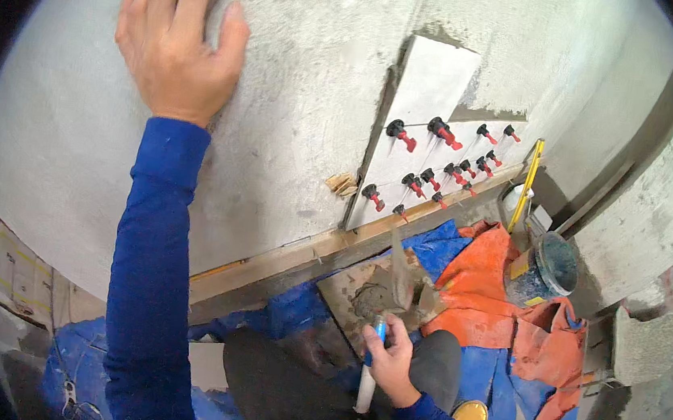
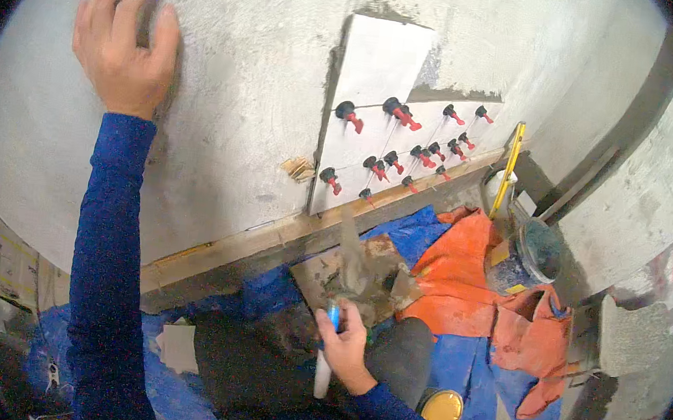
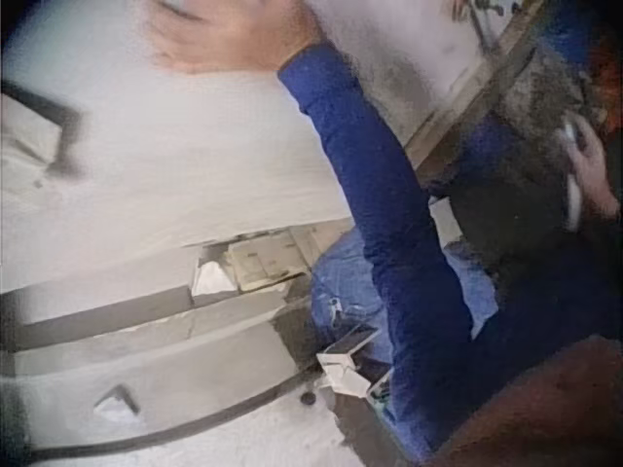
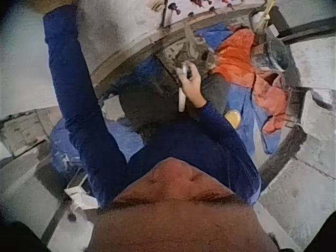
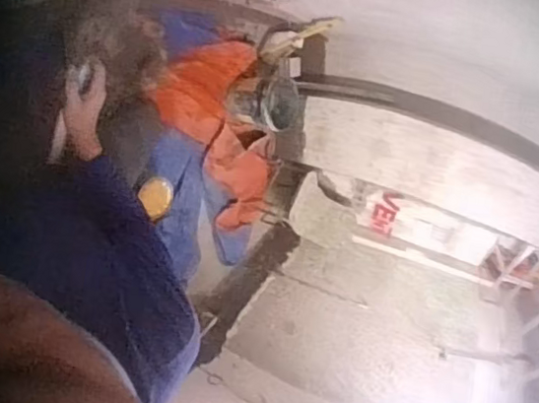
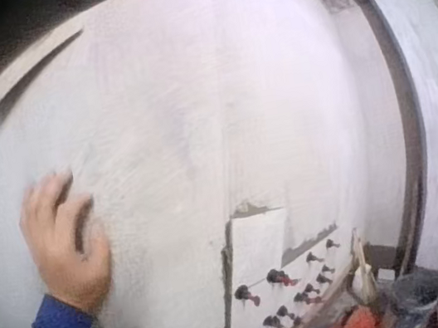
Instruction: The person installs white ceramic tiles on a wall using tile leveling clips and spacers. They apply adhesive with a trowel, position tiles, tap them with a rubber mallet, and clean excess adhesive from the surface.
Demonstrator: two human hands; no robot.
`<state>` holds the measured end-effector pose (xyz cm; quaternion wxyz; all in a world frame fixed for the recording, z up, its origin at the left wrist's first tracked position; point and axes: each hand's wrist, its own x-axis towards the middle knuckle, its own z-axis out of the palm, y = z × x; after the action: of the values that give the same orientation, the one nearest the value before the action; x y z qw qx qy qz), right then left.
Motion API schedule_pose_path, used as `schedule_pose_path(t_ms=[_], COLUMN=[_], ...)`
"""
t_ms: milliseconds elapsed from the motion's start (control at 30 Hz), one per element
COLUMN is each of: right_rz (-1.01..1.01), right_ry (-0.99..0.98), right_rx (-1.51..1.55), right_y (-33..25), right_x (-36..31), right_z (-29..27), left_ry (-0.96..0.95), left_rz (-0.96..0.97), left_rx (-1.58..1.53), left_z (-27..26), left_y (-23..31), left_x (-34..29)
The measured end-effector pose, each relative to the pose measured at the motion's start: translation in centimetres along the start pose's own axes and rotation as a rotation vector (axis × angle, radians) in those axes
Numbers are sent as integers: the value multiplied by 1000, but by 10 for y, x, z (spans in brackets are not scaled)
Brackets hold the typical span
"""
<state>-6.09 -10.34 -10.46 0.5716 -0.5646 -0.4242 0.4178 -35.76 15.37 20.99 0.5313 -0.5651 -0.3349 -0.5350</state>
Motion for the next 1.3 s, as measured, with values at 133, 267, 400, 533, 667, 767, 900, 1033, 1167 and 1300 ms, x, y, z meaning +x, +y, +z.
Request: schedule_pose_path(t_ms=[133, 267, 400, 533, 667, 767, 900, 1033, 1167, 1300], right_rz=[3, 93, 198, 229, 351, 382, -4, 75, 155, -29], right_ry=[-18, 112, 175, 183, 101, -175, -224, -421, -541, -514], right_rx=[82, 204, 216, 299, 155, -241, -1265, -1604, -1715, -1827], right_y=[34, 80, 114, 128, 137, 144, 157, 176, 199, 211], right_x=[4, 10, 19, 22, 47, 94, 153, 171, 170, 171], right_z=[-43, -72, -97, -108, -119, -150, -188, -211, -214, -213], left_ry=[11, -244, -465, -349, -338, -358, -364, -337, -341, -318], left_rz=[-28, -54, 33, 71, -43, -8, 36, 70, 91, 125], left_rx=[-141, -201, -259, -181, -26, 90, 148, 164, 192, 194], left_z=[-10, -35, -37, -25, 0, 12, 16, 18, 20, 22], left_y=[22, 71, 109, 110, 88, 88, 93, 93, 92, 92], left_x=[-22, -83, -127, -123, -104, -107, -111, -109, -110, -111])
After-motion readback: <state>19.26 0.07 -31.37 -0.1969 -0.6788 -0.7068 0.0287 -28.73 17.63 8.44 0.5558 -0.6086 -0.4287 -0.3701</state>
